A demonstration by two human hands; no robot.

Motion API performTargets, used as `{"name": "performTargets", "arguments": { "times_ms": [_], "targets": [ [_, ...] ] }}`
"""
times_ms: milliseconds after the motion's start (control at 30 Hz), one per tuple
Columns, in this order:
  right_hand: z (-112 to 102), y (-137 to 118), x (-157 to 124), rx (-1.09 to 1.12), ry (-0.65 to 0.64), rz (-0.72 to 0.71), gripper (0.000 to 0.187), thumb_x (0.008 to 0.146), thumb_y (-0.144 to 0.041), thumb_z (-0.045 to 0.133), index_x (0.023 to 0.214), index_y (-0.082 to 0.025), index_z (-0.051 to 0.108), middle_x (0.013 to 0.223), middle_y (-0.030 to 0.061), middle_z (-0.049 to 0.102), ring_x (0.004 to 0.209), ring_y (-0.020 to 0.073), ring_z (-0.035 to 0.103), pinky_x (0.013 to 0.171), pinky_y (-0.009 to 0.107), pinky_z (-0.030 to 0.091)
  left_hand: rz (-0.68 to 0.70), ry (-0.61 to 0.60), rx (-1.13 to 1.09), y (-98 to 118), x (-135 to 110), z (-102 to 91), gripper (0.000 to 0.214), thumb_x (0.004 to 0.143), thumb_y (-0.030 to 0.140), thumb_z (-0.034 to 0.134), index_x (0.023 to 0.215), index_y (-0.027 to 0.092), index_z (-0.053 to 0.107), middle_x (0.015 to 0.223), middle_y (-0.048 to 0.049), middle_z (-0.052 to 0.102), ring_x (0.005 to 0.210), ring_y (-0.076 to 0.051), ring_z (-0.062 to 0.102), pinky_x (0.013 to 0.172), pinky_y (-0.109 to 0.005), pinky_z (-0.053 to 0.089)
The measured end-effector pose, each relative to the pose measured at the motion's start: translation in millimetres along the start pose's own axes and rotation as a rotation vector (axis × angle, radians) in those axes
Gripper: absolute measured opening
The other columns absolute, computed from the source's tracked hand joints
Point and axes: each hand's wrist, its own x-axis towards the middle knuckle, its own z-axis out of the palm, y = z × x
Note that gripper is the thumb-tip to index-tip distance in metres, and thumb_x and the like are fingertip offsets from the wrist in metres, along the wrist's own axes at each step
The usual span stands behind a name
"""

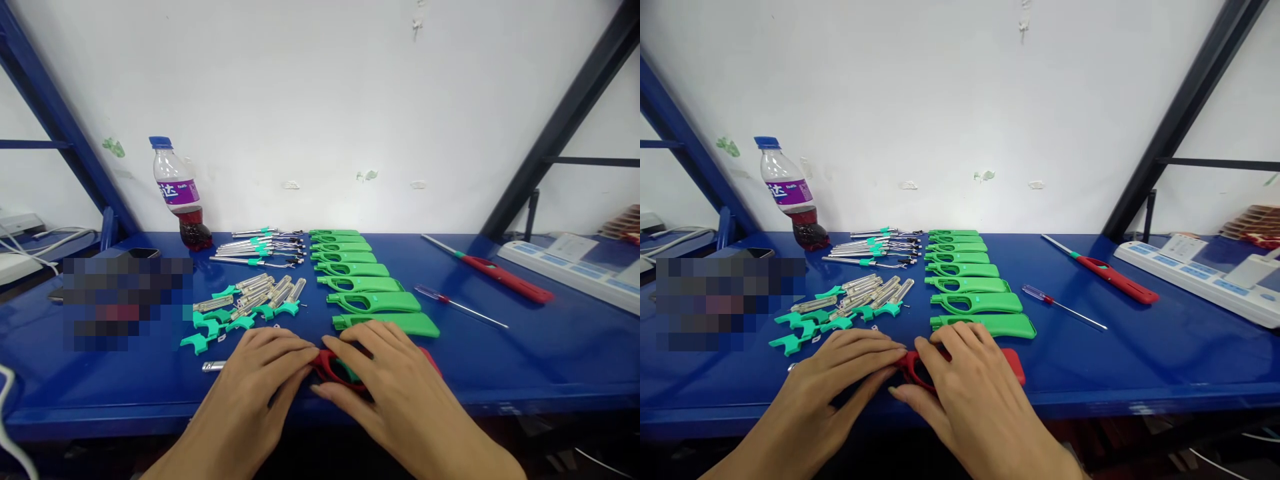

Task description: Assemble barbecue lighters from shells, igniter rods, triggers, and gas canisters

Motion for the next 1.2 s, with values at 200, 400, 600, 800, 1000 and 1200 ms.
{"name": "performTargets", "arguments": {
  "times_ms": [200,400,600,800,1000,1200],
  "targets": [
    [-29,25,-21,-0.027,-0.002,0.097,0.035,0.113,-0.053,0.050,0.136,-0.033,0.067,0.119,0.0023,0.077,0.108,0.0258,0.073,0.093,0.045,0.058,-0.040,-0.037,-0.043,-4,-3,-2.3,0.019,0.111,0.017,0.059,0.117,0.028,0.074,0.106,0.0080,0.081,0.097,-0.013,0.074,0.092,-0.025,0.054],
    [-43,48,-36,0.032,-0.055,0.085,0.029,0.110,-0.057,0.054,0.127,-0.041,0.071,0.117,-0.0038,0.078,0.104,0.0195,0.077,0.086,0.033,0.064,-0.058,-0.061,-0.057,-6,-5,-3.6,0.023,0.108,0.013,0.060,0.117,0.029,0.075,0.106,0.0077,0.081,0.096,-0.013,0.074,0.091,-0.026,0.055],
    [-40,48,-34,0.129,-0.087,0.108,0.030,0.112,-0.054,0.052,0.124,-0.040,0.076,0.117,-0.0017,0.079,0.104,0.0180,0.078,0.089,0.030,0.065,-0.063,-0.066,-0.057,-5,-5,-3.5,0.023,0.106,0.012,0.062,0.115,0.030,0.075,0.105,0.0091,0.081,0.095,-0.012,0.074,0.090,-0.025,0.055],
    [-36,51,-39,0.201,-0.102,0.143,0.028,0.111,-0.049,0.056,0.125,-0.037,0.078,0.116,0.0012,0.077,0.104,0.0185,0.076,0.090,0.030,0.064,-0.067,-0.087,-0.059,-4,-3,-3.2,0.021,0.106,0.012,0.061,0.107,0.026,0.077,0.103,0.0030,0.080,0.092,-0.016,0.074,0.084,-0.028,0.058],
    [-33,50,-41,0.200,-0.136,0.136,0.026,0.113,-0.039,0.055,0.124,-0.031,0.077,0.118,0.0055,0.075,0.106,0.0222,0.072,0.093,0.037,0.063,-0.038,-0.128,-0.091,-6,0,-1.9,0.024,0.104,0.005,0.058,0.099,0.021,0.075,0.096,-0.0012,0.076,0.085,-0.017,0.070,0.077,-0.030,0.056],
    [-35,44,-43,0.157,-0.166,0.130,0.024,0.113,-0.037,0.054,0.129,-0.032,0.072,0.121,0.0041,0.073,0.108,0.0218,0.070,0.093,0.038,0.063,-0.030,-0.114,-0.055,1,-1,-2.7,0.026,0.102,0.003,0.057,0.101,0.021,0.076,0.098,-0.0023,0.075,0.087,-0.018,0.068,0.079,-0.032,0.055]
  ]
}}
